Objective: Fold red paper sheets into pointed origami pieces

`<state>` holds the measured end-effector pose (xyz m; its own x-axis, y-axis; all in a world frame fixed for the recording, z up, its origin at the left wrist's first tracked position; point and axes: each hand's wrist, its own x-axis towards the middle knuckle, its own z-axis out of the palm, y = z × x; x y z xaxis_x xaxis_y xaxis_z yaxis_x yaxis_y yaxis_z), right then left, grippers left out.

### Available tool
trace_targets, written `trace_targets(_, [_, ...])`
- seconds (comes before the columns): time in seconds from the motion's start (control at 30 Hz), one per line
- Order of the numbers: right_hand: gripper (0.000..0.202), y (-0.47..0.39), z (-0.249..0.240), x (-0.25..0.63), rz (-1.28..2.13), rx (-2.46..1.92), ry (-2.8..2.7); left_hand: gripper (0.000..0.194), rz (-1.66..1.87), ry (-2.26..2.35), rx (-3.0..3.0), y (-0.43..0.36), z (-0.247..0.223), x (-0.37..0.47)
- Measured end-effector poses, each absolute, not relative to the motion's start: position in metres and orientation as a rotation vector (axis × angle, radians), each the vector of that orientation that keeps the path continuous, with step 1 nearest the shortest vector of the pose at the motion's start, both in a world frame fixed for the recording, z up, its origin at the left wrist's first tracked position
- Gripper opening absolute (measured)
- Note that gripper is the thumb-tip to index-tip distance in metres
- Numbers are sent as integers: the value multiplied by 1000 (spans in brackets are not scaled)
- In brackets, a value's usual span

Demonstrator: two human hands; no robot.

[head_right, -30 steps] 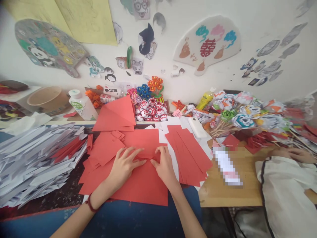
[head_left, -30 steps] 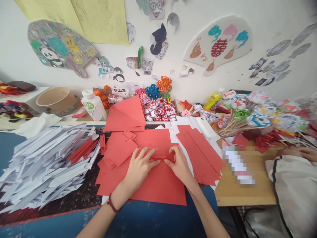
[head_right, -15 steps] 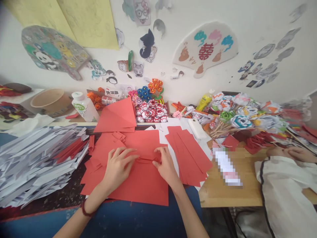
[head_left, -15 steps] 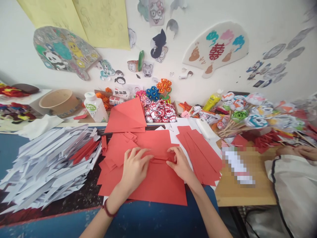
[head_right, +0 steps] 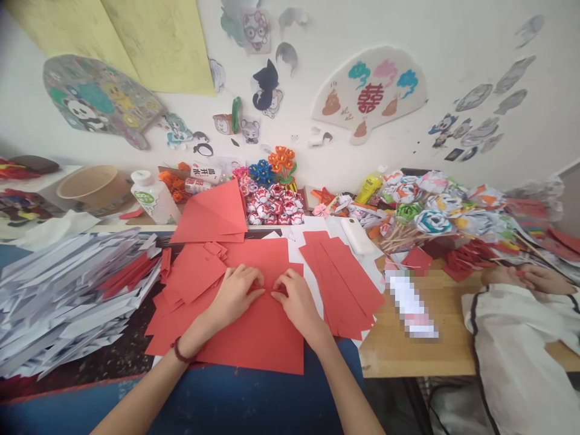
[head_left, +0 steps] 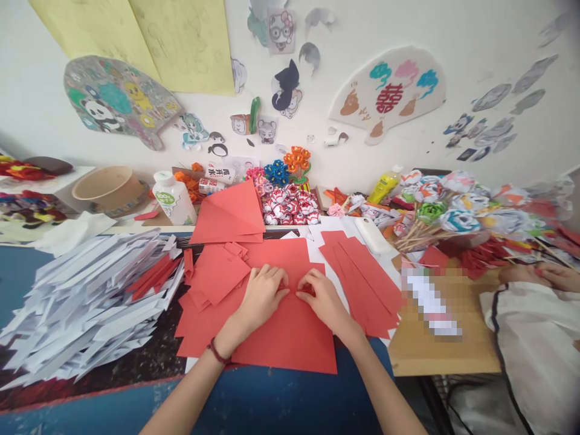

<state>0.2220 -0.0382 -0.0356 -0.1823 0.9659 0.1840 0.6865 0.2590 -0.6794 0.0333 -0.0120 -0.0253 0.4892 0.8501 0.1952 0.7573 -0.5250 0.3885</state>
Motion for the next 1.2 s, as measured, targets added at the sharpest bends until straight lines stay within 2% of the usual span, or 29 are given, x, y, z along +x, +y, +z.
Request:
trace_targets(0.13, [15,-36,-32,224,517,-1465,-2073,4,459,1279,2632,-12,-19,29])
trace_targets(0.23, [19,-39,-33,229,428,-1387,-2189,14,380,1210,2841,-14,-15,23])
trace_targets(0.43, [34,-54,-35,239,-23,-1296,-2520,19,289,893,3189,-24,-20,8])
trace_targets(0.57, [40,-67,-31,238,-121,-1250,-2573,23,295,789,3280,-30,-25,0])
trace_targets(0.63, [37,-69,-31,235,-131,-1291,-2547,27,258,858,3250,-31,-25,-1])
trace_targets(0.77, [17,-65,-34,225,-180,-1446,-2478,13,270,977,3224,-26,-26,5])
trace_targets(0.83, [12,-60,-37,219,-236,-1478,-2477,13,337,891,3276,-22,-28,10])
trace_targets(1.0, [23,-59,-42,210,-408,-1310,-2501,18,487,911,3256,-21,-30,19])
trace_targets(1.1, [23,-64,-43,209,-329,-1237,-2417,15,514,934,3152,-27,-28,19])
trace_targets(1.2, [22,-67,-40,212,-90,-1216,-2337,16,544,882,3077,-34,-26,14])
